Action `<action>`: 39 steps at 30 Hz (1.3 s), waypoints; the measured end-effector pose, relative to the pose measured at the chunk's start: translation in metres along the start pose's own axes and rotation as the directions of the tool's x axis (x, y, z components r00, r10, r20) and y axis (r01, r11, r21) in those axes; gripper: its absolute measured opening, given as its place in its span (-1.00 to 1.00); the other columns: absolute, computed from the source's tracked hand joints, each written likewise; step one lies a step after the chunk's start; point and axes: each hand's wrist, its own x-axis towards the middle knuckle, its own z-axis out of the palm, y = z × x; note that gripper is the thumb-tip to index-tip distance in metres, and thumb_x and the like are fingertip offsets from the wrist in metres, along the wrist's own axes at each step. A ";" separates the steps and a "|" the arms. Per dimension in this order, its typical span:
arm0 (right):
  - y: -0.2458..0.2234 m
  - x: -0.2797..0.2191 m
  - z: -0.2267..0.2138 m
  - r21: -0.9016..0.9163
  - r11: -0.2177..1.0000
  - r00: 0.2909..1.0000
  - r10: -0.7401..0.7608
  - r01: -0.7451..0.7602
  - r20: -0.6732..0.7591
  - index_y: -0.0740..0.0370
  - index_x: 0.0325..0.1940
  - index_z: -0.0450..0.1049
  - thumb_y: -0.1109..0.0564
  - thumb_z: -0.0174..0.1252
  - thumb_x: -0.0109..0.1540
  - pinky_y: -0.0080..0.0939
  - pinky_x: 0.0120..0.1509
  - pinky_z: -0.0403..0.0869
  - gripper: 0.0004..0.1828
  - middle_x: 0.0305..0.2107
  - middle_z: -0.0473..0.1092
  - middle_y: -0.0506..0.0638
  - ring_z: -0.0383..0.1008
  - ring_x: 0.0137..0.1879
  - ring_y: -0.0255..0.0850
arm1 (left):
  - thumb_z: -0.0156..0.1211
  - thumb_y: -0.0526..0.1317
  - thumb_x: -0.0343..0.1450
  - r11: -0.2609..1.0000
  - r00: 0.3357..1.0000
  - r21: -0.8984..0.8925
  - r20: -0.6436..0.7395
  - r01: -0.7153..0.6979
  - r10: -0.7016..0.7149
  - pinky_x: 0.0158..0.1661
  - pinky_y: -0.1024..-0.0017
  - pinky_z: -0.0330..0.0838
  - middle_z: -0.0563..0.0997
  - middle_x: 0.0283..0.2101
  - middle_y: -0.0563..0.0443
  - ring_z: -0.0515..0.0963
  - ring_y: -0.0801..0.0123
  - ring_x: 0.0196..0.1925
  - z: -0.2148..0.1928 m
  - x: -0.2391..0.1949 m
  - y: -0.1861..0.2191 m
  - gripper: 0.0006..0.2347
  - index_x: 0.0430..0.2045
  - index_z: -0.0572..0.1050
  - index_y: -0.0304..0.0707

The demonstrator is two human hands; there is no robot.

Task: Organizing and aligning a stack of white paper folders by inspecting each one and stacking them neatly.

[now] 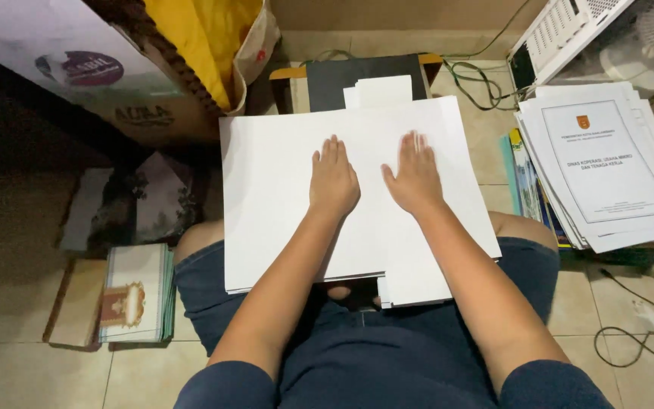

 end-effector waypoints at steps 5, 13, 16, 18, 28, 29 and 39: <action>-0.050 -0.025 -0.007 -0.002 0.943 0.936 -0.328 0.331 0.129 0.40 0.55 -0.02 0.02 -0.20 0.33 0.02 0.65 -0.19 -0.27 0.51 -0.07 0.24 -0.17 0.63 0.02 | -0.46 -0.20 0.56 0.979 0.992 -0.193 -0.103 0.057 -0.078 0.47 0.06 -0.23 0.04 0.49 -0.42 -0.03 -0.03 0.57 0.017 0.009 -0.008 -0.51 0.39 0.01 -0.56; -0.070 0.067 0.024 -0.055 0.901 0.896 -0.418 0.430 0.149 0.20 0.59 -0.06 0.00 -0.21 0.35 -0.07 0.68 -0.28 -0.28 0.54 -0.10 0.03 -0.24 0.65 -0.18 | -0.43 -0.21 0.55 0.914 0.980 -0.406 -0.190 -0.026 -0.056 0.46 0.01 -0.21 0.06 0.47 -0.51 0.02 -0.18 0.53 -0.003 0.000 -0.006 -0.50 0.37 0.03 -0.64; -0.059 0.085 0.023 -0.042 0.905 0.906 -0.420 0.422 0.062 0.17 0.61 -0.12 0.05 -0.17 0.34 -0.07 0.70 -0.24 -0.25 0.55 -0.12 0.05 -0.20 0.65 -0.17 | -0.55 -0.14 0.56 0.955 0.994 -0.289 -0.069 0.059 -0.082 0.47 0.10 -0.28 0.04 0.50 -0.40 -0.04 -0.03 0.57 -0.002 0.002 -0.006 -0.48 0.39 0.00 -0.55; -0.048 0.083 0.008 0.187 0.963 0.972 -0.162 0.193 -0.169 0.42 0.58 -0.15 0.11 -0.03 0.37 0.08 0.68 -0.16 -0.23 0.51 -0.10 0.33 -0.15 0.62 0.09 | -0.55 -0.11 0.57 0.979 0.997 -0.190 -0.010 0.072 -0.075 0.47 0.08 -0.33 0.00 0.51 -0.35 -0.11 0.03 0.58 0.004 0.005 -0.008 -0.48 0.40 0.00 -0.49; 0.058 0.062 0.022 -0.002 0.977 0.973 0.212 -0.213 -0.096 0.38 0.60 -0.12 -0.21 -0.32 0.45 0.01 0.67 -0.29 -0.22 0.54 -0.23 0.24 -0.32 0.66 -0.02 | -0.45 -0.28 0.56 0.996 0.996 -0.047 0.047 0.077 -0.074 0.46 0.01 -0.34 -0.05 0.52 -0.38 -0.15 -0.01 0.59 -0.004 -0.003 0.005 -0.53 0.42 -0.02 -0.49; 0.054 0.062 0.022 -0.019 0.987 0.984 0.155 -0.157 -0.082 0.39 0.59 -0.11 -0.18 -0.31 0.45 0.03 0.67 -0.29 -0.24 0.54 -0.22 0.25 -0.32 0.65 0.01 | -0.46 -0.29 0.56 0.997 0.996 -0.030 0.047 0.073 -0.072 0.46 0.00 -0.34 -0.06 0.52 -0.38 -0.16 -0.01 0.59 -0.004 -0.004 0.006 -0.54 0.42 -0.03 -0.50; -0.029 0.098 0.016 0.011 0.998 0.997 -0.063 0.064 -0.045 0.40 0.57 -0.04 -0.17 -0.23 0.44 0.03 0.67 -0.26 -0.25 0.52 -0.11 0.28 -0.23 0.64 0.02 | -0.46 -0.25 0.57 0.996 0.993 -0.031 0.091 0.078 -0.075 0.46 -0.01 -0.36 -0.07 0.53 -0.36 -0.19 -0.01 0.59 -0.017 -0.004 0.007 -0.53 0.43 -0.05 -0.47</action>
